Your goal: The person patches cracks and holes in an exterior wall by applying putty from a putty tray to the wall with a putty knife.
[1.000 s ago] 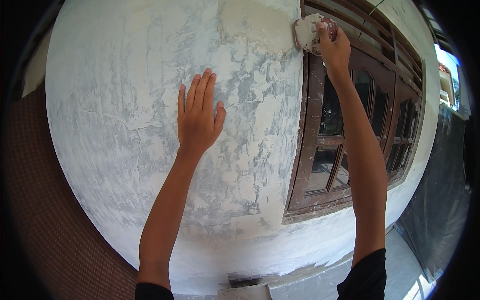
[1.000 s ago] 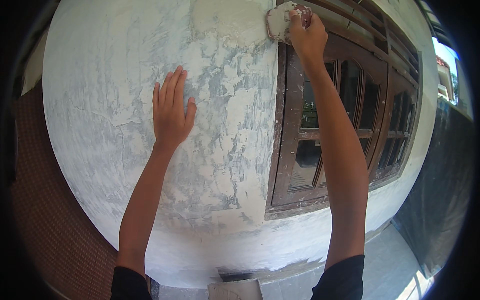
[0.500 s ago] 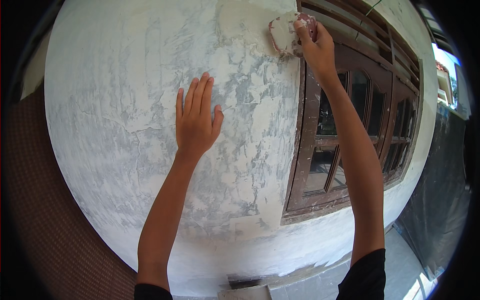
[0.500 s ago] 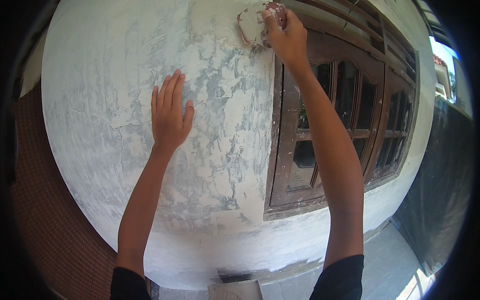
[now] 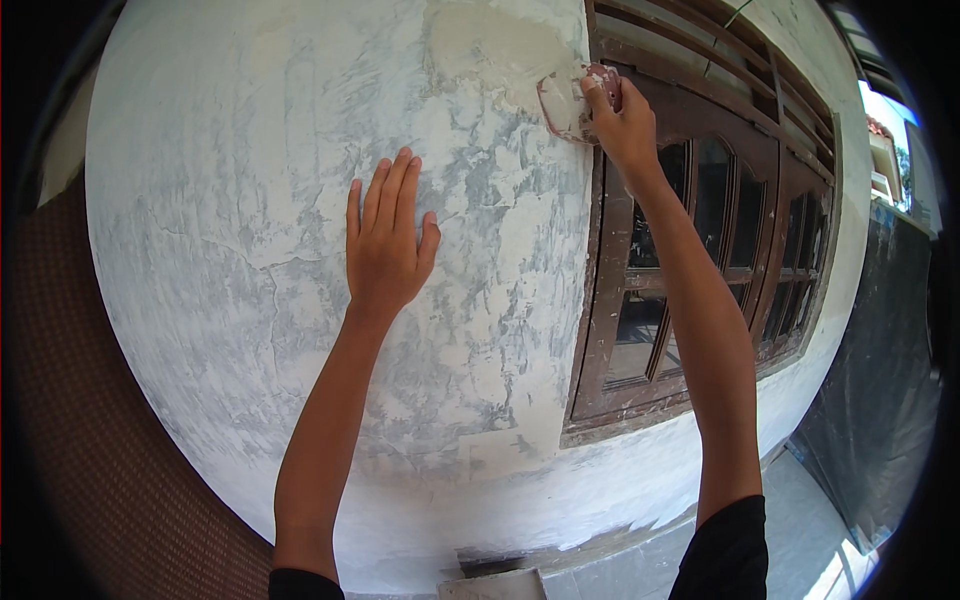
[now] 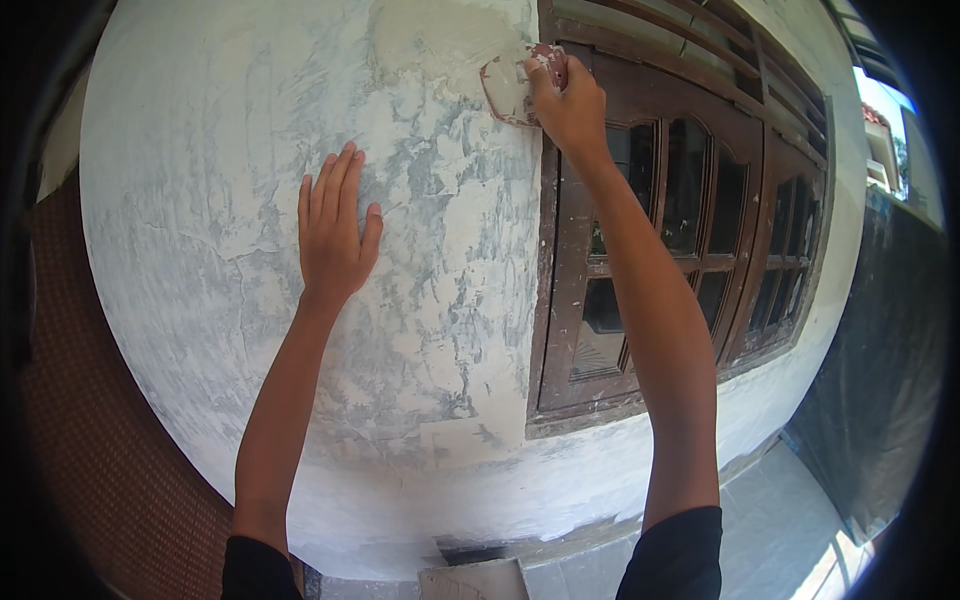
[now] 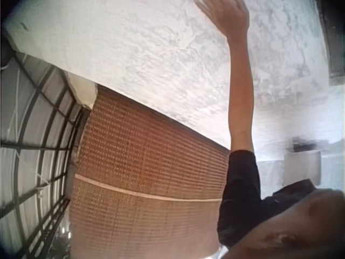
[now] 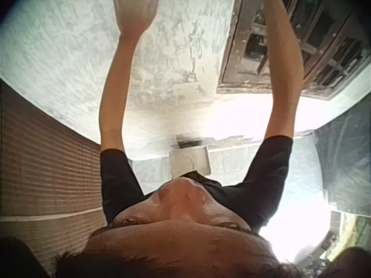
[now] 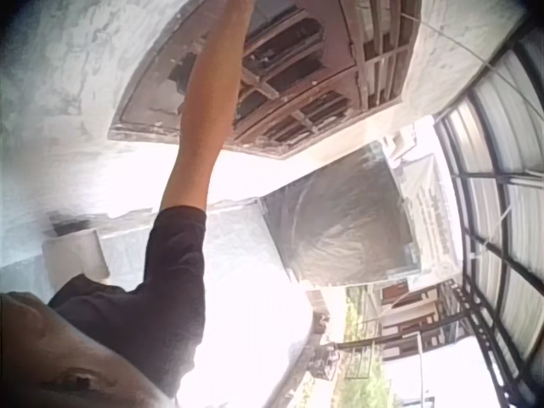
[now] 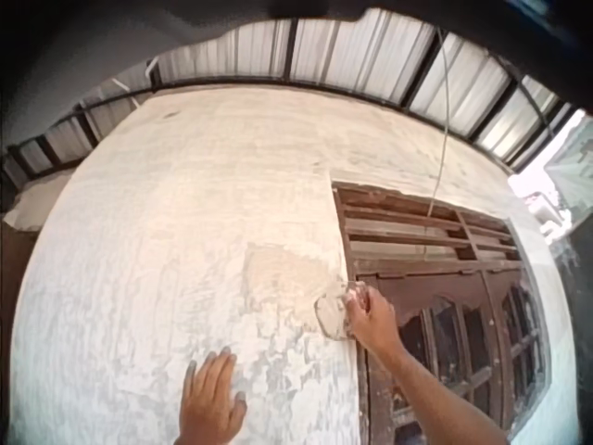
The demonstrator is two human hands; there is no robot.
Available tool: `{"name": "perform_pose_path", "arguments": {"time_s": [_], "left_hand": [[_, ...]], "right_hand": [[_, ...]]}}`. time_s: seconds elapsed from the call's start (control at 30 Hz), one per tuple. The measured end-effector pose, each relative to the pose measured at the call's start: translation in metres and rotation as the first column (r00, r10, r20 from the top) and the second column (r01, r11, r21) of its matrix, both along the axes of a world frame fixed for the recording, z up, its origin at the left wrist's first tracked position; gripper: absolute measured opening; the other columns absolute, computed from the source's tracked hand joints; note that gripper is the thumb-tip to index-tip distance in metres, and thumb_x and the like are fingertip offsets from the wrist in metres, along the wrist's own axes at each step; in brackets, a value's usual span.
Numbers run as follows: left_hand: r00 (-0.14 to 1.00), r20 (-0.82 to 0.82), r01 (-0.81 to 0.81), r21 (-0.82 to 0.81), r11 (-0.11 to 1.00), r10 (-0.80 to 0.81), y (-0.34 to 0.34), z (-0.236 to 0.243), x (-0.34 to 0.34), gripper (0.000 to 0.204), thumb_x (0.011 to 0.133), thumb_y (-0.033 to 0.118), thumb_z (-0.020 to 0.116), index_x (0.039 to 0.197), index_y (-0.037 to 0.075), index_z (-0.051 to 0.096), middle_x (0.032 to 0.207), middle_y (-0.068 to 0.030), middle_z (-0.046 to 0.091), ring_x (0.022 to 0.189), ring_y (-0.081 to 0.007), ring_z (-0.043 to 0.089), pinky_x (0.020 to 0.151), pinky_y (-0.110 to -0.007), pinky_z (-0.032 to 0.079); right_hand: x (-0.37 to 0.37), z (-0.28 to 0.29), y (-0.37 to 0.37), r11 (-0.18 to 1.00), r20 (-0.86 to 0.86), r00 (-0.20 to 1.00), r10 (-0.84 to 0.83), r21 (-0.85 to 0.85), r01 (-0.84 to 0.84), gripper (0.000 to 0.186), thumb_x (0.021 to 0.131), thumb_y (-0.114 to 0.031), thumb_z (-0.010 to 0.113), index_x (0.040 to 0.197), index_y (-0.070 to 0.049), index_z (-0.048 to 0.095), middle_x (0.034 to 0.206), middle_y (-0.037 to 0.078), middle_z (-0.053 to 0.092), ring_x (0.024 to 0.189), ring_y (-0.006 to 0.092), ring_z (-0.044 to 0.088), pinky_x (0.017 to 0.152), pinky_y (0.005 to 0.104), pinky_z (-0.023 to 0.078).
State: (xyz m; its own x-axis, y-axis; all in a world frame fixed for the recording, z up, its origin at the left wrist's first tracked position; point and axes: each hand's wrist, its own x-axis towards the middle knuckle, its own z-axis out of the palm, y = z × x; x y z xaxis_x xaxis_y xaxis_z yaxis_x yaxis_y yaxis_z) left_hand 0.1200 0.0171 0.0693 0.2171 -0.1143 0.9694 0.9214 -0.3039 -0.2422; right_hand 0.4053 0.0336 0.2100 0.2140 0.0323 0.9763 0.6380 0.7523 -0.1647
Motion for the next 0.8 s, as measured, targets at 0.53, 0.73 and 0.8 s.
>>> {"name": "perform_pose_path", "arguments": {"time_s": [0.53,0.73,0.8], "left_hand": [[1.0,-0.001,0.003,0.004,1.0,-0.003,-0.001,-0.002,0.004,0.057,0.094,0.018,0.051,0.15,0.007,0.041,0.155,-0.0079,0.042,0.145,-0.0261,0.037,0.121,-0.05,0.022],[1.0,0.0,-0.01,-0.01,1.0,0.01,0.0,-0.003,0.0,0.057,0.094,0.018,0.051,0.15,0.007,0.04,0.156,-0.0078,0.042,0.145,-0.0267,0.037,0.121,-0.05,0.022],[1.0,-0.004,-0.007,-0.01,1.0,0.007,0.0,-0.005,-0.001,0.057,0.095,0.018,0.05,0.15,0.007,0.04,0.156,-0.0078,0.042,0.145,-0.0267,0.037,0.121,-0.05,0.022]], "right_hand": [[0.037,0.012,0.002,0.997,-0.248,0.966,0.078,0.004,-0.08,0.043,0.092,-0.04,0.066,0.102,0.002,0.066,0.093,0.017,0.071,0.086,0.0256,0.068,0.083,0.0384,0.051],[-0.016,0.025,-0.015,0.977,0.022,0.984,0.175,0.118,-0.176,0.041,0.091,-0.038,0.067,0.1,0.002,0.066,0.094,0.018,0.072,0.086,0.0294,0.07,0.083,0.039,0.052],[-0.016,0.029,-0.012,0.99,0.141,0.983,-0.116,-0.062,0.126,0.04,0.091,-0.037,0.067,0.1,0.002,0.065,0.094,0.017,0.072,0.086,0.0289,0.071,0.083,0.0394,0.052]]}}
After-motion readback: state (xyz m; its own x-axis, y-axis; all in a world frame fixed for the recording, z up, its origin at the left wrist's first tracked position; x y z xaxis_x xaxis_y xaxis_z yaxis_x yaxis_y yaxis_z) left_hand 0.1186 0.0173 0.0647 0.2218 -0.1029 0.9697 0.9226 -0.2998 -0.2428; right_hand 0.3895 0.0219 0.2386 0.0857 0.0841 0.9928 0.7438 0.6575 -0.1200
